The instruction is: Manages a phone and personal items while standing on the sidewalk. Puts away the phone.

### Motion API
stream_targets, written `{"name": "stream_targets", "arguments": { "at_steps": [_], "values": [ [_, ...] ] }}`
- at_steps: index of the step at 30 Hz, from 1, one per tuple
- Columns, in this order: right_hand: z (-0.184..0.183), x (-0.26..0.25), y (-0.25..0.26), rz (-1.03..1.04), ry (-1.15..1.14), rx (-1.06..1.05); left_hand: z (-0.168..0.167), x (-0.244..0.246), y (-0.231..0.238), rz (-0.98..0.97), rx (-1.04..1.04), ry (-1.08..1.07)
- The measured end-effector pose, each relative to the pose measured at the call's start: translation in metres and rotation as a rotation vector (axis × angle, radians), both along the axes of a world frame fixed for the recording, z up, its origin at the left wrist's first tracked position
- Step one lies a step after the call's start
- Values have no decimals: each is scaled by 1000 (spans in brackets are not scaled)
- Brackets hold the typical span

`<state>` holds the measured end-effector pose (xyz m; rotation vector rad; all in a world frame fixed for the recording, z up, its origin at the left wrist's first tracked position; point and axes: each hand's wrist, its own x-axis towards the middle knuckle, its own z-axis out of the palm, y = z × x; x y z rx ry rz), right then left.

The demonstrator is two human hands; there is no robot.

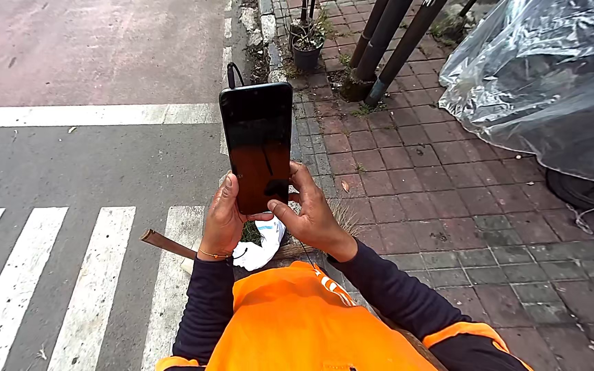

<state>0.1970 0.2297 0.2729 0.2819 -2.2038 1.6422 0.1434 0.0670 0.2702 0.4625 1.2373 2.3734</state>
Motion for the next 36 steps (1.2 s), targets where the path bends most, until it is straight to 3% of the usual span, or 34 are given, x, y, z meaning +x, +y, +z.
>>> {"name": "stream_targets", "arguments": {
  "at_steps": [36],
  "values": [
    [0,4,-3,-94,17,-19,2,4,6,-20,-12,2]
  ]
}}
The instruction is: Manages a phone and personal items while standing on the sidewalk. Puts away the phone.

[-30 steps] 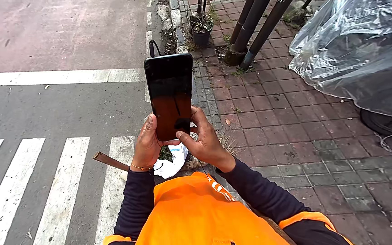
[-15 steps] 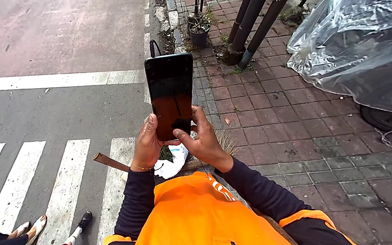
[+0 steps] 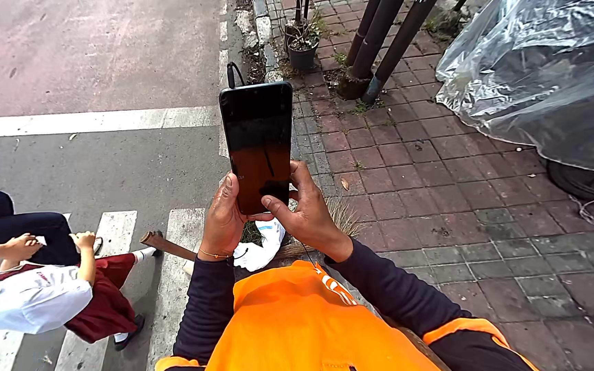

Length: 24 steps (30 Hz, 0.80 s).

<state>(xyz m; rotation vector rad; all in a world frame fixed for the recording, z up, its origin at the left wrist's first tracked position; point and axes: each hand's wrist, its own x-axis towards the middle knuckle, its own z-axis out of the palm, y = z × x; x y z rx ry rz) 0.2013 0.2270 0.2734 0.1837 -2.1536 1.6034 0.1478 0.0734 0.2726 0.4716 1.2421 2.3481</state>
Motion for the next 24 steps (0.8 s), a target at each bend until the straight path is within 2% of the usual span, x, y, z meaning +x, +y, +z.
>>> {"name": "stream_targets", "arguments": {
  "at_steps": [16,24],
  "values": [
    [-1,-4,-3,-38,12,11,1,-2,1,1,18,25],
    [1,-3,0,7,-1,-15,-1,-5,0,-14,6,19]
  ]
}}
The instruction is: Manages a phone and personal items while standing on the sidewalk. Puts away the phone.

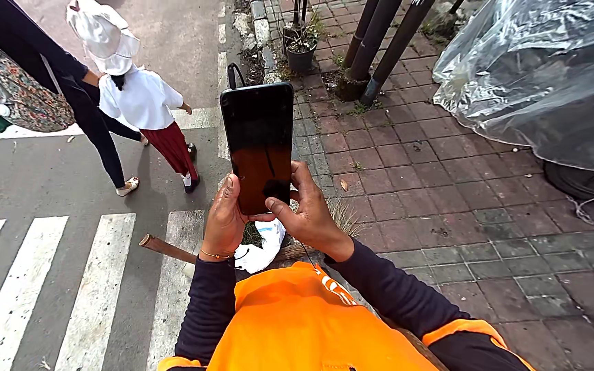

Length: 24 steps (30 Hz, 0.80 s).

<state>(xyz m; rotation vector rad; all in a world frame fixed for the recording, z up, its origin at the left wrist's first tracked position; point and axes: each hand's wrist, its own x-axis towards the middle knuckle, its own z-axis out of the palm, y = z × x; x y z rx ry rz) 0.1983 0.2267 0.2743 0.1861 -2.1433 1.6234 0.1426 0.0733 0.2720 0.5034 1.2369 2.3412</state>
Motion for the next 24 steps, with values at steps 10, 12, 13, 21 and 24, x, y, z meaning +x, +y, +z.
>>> {"name": "stream_targets", "arguments": {
  "at_steps": [10,12,13,21,24],
  "values": [
    [0,-1,-2,-1,6,7,2,-1,-2,2,-1,-2],
    [1,-1,-2,-1,5,4,2,-1,-2,3,-1,-3],
    [1,-2,-2,0,5,5,3,-1,-2,4,0,-5],
    [2,-1,-1,-12,-1,14,4,-1,-1,-1,-5,3],
    [2,-1,-1,-15,0,14,4,-1,0,2,7,-7]
  ]
}}
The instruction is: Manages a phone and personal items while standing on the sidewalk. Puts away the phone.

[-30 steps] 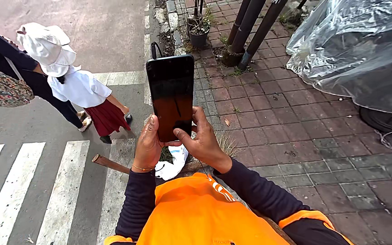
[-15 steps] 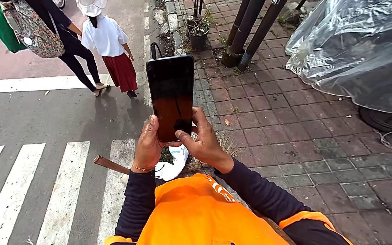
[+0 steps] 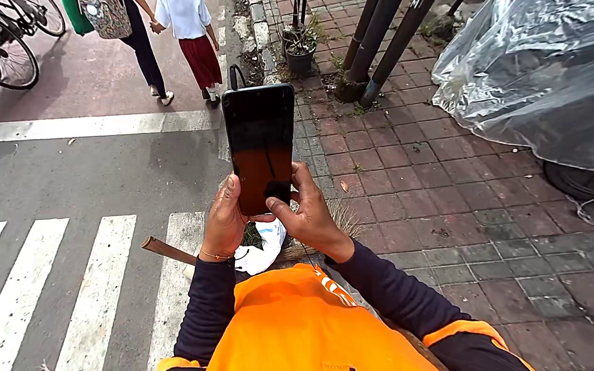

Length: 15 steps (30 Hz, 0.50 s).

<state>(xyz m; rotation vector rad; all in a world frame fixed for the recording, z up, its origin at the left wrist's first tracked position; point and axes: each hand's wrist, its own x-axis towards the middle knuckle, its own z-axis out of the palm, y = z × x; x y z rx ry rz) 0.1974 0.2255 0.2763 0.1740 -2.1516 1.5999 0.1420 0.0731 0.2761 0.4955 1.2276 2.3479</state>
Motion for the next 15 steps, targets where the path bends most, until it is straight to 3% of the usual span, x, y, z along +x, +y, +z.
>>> {"name": "stream_targets", "arguments": {
  "at_steps": [15],
  "values": [
    [-1,2,2,13,9,-9,0,3,2,13,-2,-10]
  ]
}}
